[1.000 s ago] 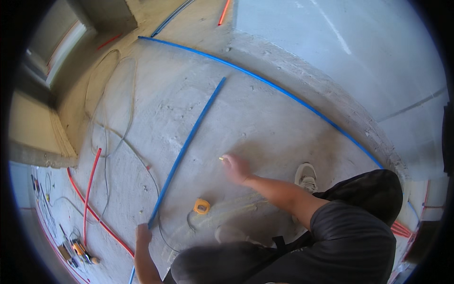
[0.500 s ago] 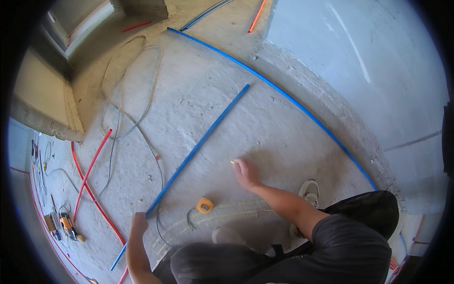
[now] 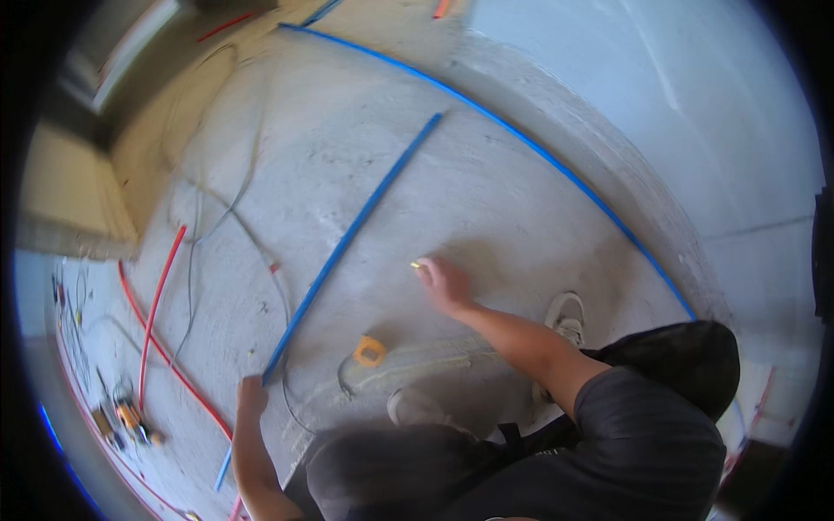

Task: The person walks around a construction site, picks up a blue pipe, and marks the floor with chalk along the pipe's path. The person then uses a tool to cut the pipe and continues to mark the floor.

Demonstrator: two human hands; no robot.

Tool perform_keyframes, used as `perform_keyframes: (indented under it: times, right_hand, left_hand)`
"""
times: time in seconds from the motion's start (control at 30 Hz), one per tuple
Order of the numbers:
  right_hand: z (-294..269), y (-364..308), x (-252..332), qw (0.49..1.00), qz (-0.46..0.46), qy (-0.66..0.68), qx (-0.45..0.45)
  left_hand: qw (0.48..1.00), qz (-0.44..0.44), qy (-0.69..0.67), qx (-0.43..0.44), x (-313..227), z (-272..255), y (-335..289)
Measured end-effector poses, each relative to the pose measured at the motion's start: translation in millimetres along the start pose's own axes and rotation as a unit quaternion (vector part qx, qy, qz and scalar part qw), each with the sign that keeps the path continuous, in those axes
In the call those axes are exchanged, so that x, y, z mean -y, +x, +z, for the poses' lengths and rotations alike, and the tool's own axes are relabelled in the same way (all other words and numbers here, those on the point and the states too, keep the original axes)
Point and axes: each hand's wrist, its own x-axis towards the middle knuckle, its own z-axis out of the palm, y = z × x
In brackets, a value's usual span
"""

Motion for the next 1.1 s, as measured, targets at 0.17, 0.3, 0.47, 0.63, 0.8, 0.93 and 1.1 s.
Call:
perform_keyframes:
  times: [0.17,0.3,0.47,0.63,0.8,0.93,1.1]
  right_hand:
    - [1.8,-3.6,-5.2,0.999,0.021,0.021,0.035]
    - [-16.9,-4.2,1.6,0.998,0.040,0.023,0.041]
    - [-14.4,-6.6,3.1,0.997,0.050,0.039,0.037]
    - [2.2,-3.8,-3.7,1.000,0.013,0.016,0.008]
    - [-3.0,-1.9,-0.2,1.000,-0.003,0.024,-0.012]
    - [-7.1,0.4,3.2,1.000,0.004,0.014,0.001]
    - [-6.5,-2.3,1.3,1.000,-0.005,0.027,-0.011]
  left_hand:
    - [0.999,0.019,-0.030,-0.039,7.9,31.6,-5.8]
    - [0.999,0.032,-0.029,-0.019,-3.1,20.2,-0.4]
    - [0.999,0.033,-0.026,-0.032,-16.2,0.2,-7.2]
    - [0.996,0.048,-0.032,-0.066,-7.3,6.9,-4.5]
    - [1.000,0.015,-0.018,0.005,-20.9,-17.0,-4.6]
    - [1.000,0.008,-0.015,0.008,-18.5,-7.1,-5.1]
    - [1.000,0.015,-0.008,0.010,-23.1,-12.3,-11.0]
